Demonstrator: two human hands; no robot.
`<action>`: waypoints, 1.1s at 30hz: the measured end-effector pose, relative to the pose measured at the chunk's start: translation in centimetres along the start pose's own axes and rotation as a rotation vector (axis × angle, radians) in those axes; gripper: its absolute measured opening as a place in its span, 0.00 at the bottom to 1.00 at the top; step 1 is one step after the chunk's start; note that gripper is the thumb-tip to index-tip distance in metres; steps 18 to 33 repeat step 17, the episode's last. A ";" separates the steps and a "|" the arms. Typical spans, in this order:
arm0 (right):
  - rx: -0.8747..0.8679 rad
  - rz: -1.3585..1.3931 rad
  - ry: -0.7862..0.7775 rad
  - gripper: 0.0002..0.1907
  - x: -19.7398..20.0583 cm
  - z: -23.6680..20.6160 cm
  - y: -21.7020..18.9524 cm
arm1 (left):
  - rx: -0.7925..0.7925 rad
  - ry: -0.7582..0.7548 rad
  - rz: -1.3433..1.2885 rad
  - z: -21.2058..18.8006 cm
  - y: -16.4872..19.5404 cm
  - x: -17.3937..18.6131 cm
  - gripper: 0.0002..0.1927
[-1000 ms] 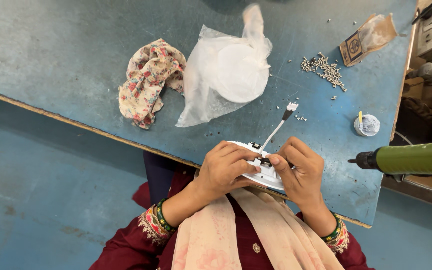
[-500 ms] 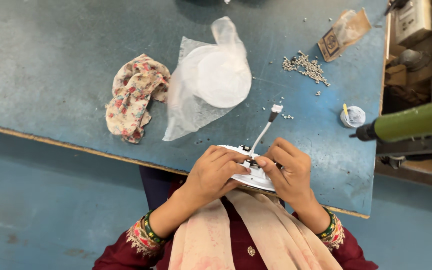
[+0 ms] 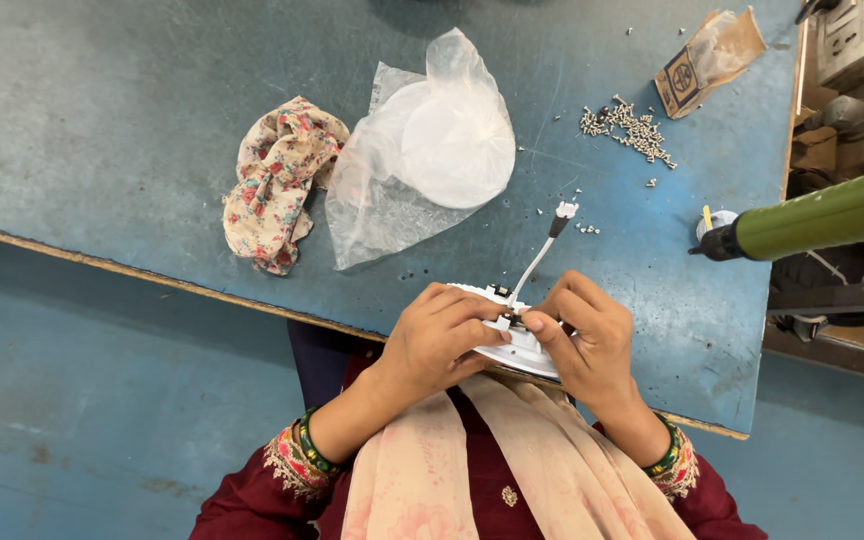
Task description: The person assembles round LED ceiling light panels at a workbench. They use a hot glue gun to attach small components to the back of each panel, press parts into place, attach a wire connector, and stack finished panels aside while taking new ones from a plastic bag.
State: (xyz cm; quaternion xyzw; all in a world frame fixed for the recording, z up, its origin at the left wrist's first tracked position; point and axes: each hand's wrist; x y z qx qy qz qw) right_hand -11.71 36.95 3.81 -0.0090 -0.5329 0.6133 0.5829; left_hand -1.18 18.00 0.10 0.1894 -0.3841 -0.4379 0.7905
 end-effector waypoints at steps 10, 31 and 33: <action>0.015 -0.012 0.009 0.10 0.1 0.1 0.0 | -0.004 -0.003 -0.003 -0.1 -0.1 -0.1 0.19; -0.246 0.016 -0.108 0.05 1.1 0.8 -0.4 | 0.041 -0.031 -0.052 -0.4 -0.2 -0.1 0.27; -0.246 0.016 -0.108 0.05 1.1 0.8 -0.4 | 0.041 -0.031 -0.052 -0.4 -0.2 -0.1 0.27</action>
Point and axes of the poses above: each hand's wrist, its own z-axis towards the middle knuckle, its own x-axis out of the back of the hand, y = z × x, and after that the axes turned 5 degrees about -z, right-handed
